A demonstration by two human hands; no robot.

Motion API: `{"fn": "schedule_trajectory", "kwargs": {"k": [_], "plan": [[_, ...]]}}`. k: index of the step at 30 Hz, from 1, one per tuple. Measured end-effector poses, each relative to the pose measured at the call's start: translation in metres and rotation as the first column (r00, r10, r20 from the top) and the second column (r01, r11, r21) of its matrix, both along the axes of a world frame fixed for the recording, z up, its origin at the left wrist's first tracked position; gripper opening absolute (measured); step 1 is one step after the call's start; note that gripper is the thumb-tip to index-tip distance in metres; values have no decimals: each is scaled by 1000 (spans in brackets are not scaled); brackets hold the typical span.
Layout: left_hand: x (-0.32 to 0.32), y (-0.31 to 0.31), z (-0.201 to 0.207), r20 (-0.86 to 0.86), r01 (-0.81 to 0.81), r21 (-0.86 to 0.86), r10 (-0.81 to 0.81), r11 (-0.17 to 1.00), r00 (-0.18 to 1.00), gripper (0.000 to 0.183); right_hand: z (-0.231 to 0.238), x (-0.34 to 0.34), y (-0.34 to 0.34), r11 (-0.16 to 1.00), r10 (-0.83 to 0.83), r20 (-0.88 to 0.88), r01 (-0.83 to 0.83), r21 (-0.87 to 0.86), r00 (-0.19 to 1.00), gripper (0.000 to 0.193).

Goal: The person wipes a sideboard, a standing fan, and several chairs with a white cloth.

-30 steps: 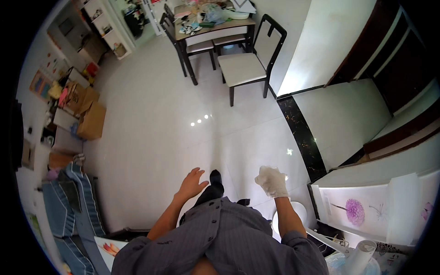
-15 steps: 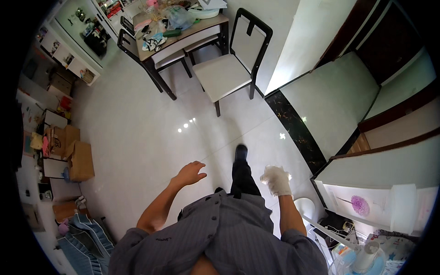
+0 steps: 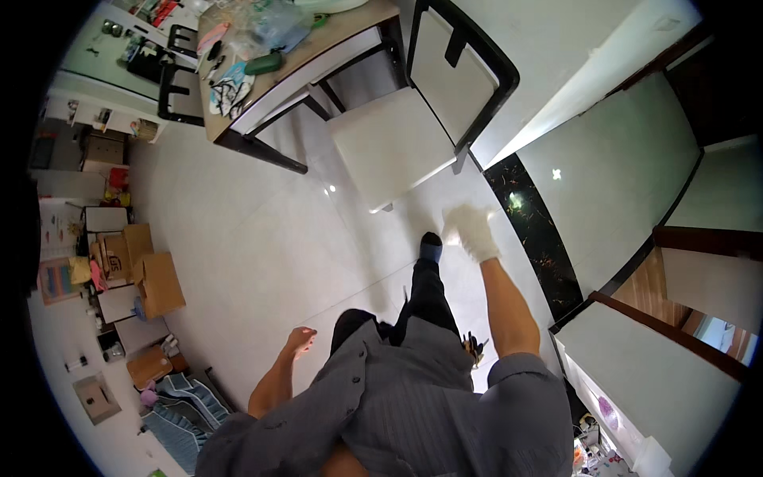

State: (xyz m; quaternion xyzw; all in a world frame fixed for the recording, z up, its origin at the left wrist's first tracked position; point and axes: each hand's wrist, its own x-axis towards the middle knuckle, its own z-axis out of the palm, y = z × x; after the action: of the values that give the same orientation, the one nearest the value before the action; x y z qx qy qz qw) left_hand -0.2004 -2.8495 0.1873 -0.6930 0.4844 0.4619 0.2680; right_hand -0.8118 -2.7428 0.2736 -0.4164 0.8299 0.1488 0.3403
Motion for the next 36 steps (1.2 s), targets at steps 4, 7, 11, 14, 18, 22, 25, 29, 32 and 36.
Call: {"fn": "schedule_trajectory", "kwargs": {"k": [4,7,11,14,18,22,25,29,32,36], "plan": [[-81,-66,-23,-168,192,-229,-233,954,958,29,-13,-70,-64,935,163,-361,-260,-239,918,24],[-171,-119,-60,-216,354,-428,-474,832,854,39,-62,-90,-96,873,274,-733,-481,-83,622,26],[-309,-199,-132,-221,442,-594,-665,672,714,40,-182,-91,-129,805,413,-844,-571,162,342,40],[-404,-250,-173,-219,419,-713,-746,562,629,37,-263,-45,-145,883,44,-612,-317,-345,789,44],[-475,-297,-186,-96,337,-909,-911,244,401,39,-303,77,-184,304,-509,479,670,-677,715,49],[-495,-332,-181,16,385,-921,-980,63,199,54,-302,117,-210,-491,74,938,807,329,-338,54],[-494,-354,-188,100,414,-910,-970,1,222,56,-308,37,-194,-508,157,940,792,339,-302,52],[-483,-357,-219,162,373,-926,-947,-49,277,58,-330,-93,-204,-462,342,910,802,379,-233,52],[-476,-346,-241,173,339,-940,-922,-49,346,59,-341,-123,-231,-391,399,874,810,437,-279,61],[-474,-341,-247,82,314,-948,-912,53,402,60,-342,-33,-260,-19,-336,893,946,-325,300,64]]}}
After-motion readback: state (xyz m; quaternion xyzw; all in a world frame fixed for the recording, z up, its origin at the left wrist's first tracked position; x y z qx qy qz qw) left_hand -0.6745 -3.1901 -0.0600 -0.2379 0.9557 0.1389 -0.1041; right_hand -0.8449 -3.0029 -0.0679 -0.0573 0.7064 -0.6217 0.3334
